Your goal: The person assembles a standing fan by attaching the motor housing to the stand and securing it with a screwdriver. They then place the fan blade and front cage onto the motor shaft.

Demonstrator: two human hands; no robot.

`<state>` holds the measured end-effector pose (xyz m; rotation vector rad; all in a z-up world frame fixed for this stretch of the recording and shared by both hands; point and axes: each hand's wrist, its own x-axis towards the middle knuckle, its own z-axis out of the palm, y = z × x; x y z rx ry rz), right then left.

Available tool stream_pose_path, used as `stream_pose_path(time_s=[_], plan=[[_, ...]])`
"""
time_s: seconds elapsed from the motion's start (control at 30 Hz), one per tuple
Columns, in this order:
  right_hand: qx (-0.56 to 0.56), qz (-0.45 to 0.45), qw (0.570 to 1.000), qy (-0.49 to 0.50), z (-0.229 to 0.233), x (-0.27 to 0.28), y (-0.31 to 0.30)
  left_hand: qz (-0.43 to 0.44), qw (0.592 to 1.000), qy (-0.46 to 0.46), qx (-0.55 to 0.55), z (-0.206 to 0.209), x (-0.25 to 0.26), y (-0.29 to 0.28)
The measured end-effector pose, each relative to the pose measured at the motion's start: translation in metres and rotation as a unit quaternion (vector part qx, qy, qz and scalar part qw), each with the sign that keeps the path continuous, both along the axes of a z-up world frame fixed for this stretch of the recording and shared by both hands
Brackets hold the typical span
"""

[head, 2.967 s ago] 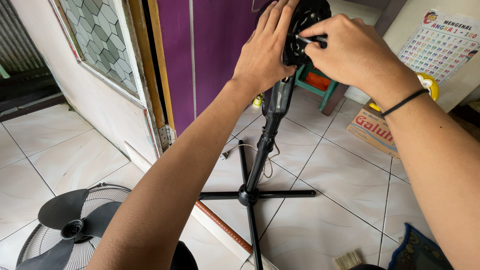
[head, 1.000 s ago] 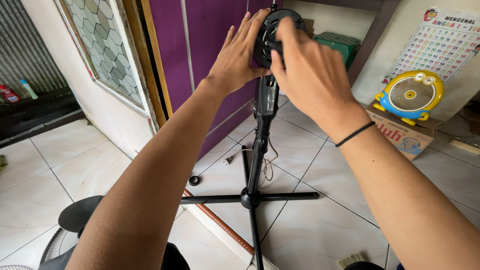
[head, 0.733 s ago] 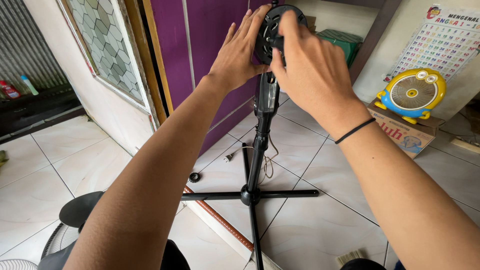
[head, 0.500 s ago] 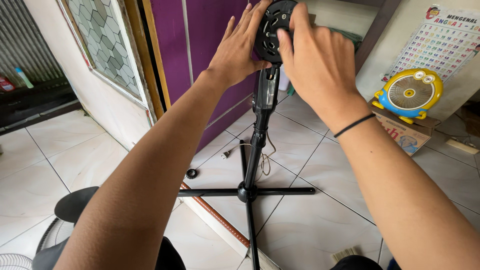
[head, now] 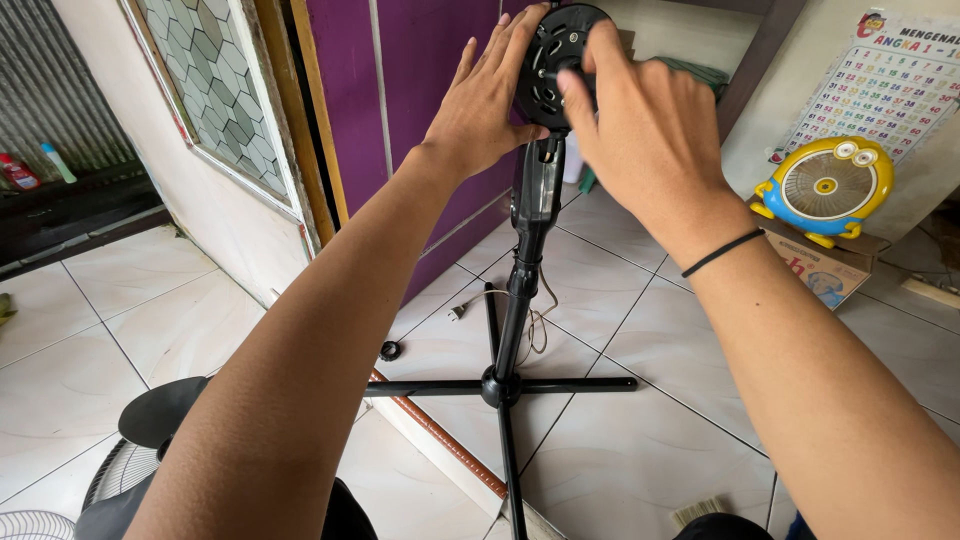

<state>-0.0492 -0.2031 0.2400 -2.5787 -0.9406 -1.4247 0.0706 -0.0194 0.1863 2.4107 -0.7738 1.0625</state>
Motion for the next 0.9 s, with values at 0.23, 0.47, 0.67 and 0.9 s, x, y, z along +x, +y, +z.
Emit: stream_pose_path(time_s=[0.23,0.47,0.67,0.9], plan=[[-0.01,-0.037,0.999,-0.025,-0.0028,0.0012,-0.0003,-0.004,1.0,0.005,0.003,0.0011,-0.0023,0.0014],[0.001,-0.048,0.998,-0.039,-0.0041,0.0046,0.0019,-0.001,1.0,0.003,0.004,0.0014,-0.004,-0.0011],[-0.035,-0.009,0.999,-0.037,-0.0048,0.0048,0.0052,-0.004,1.0,0.0,0.0,0.0019,-0.006,-0.001],[0.003,0.057,0.998,-0.02,-0.0022,0.0011,0.001,-0.01,1.0,-0.001,-0.016,0.0013,-0.0073,-0.0034]])
